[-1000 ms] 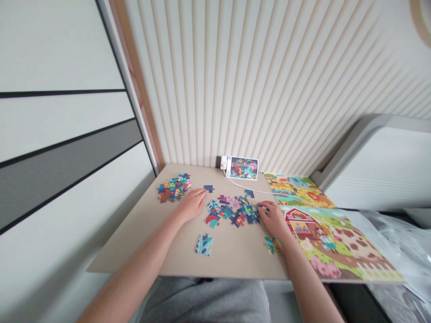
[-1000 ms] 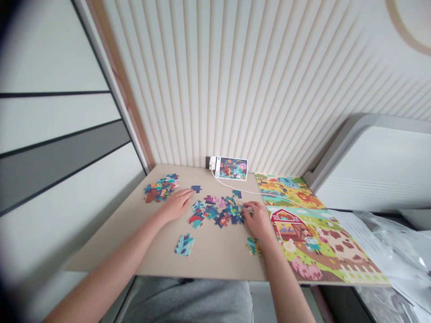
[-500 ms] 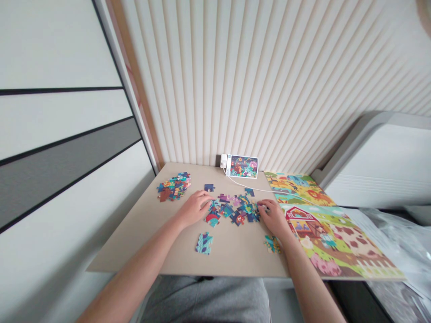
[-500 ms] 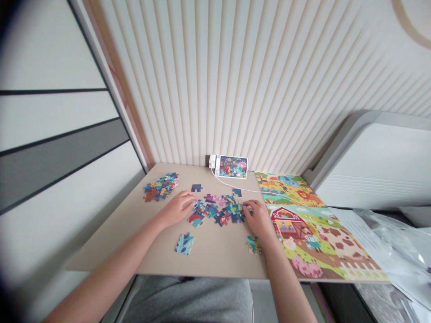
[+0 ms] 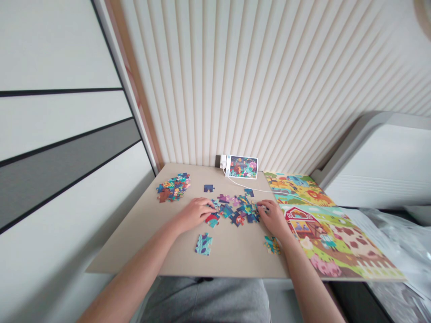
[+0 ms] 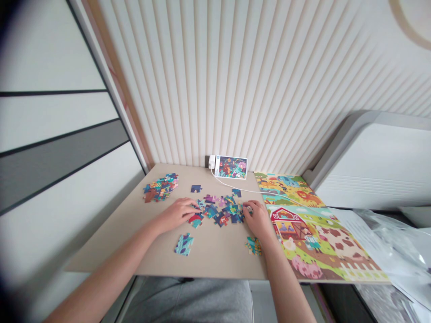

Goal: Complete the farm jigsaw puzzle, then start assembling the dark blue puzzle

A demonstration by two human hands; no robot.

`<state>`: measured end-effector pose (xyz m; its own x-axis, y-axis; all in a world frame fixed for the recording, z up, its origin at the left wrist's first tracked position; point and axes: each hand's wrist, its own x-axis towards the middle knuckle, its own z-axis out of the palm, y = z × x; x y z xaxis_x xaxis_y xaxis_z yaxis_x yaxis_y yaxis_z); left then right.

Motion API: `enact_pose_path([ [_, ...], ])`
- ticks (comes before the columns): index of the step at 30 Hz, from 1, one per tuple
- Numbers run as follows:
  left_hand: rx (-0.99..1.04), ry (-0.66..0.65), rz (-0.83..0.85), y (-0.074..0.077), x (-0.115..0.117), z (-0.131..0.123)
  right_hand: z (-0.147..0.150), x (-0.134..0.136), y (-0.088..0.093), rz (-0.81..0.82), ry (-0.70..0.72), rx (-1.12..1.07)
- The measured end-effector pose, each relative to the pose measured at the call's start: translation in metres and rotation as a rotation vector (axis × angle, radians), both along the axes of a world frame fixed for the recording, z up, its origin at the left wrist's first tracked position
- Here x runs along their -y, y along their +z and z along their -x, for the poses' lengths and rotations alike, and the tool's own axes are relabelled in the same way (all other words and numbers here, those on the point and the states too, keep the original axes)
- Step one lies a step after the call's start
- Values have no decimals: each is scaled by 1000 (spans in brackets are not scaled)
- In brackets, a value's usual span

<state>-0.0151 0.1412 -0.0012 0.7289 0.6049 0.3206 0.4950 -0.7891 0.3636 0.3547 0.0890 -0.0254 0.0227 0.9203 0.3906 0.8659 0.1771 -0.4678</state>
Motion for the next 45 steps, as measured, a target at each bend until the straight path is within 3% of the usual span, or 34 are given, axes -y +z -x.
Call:
enact_pose_path([
  [9, -2, -4, -22, 2, 7, 0, -1, -2, -1, 1, 0, -5],
  [16, -73, 37, 35, 17, 54, 17, 2, 0, 1, -14, 17, -14],
  [21, -131, 21, 106, 14, 82, 30, 9, 5, 8, -13, 33, -31],
  [30, -55, 200, 52, 0, 110, 32, 12, 7, 13, -31, 42, -39],
  [38, -4, 317, -1, 1, 127, 23, 18, 7, 23, -103, 72, -43],
  [41, 1, 361, -27, 2, 132, 20, 34, 17, 31, -154, 159, -66],
  [45, 15, 391, -51, 2, 135, 17, 91, 55, 40, -92, 326, -71],
])
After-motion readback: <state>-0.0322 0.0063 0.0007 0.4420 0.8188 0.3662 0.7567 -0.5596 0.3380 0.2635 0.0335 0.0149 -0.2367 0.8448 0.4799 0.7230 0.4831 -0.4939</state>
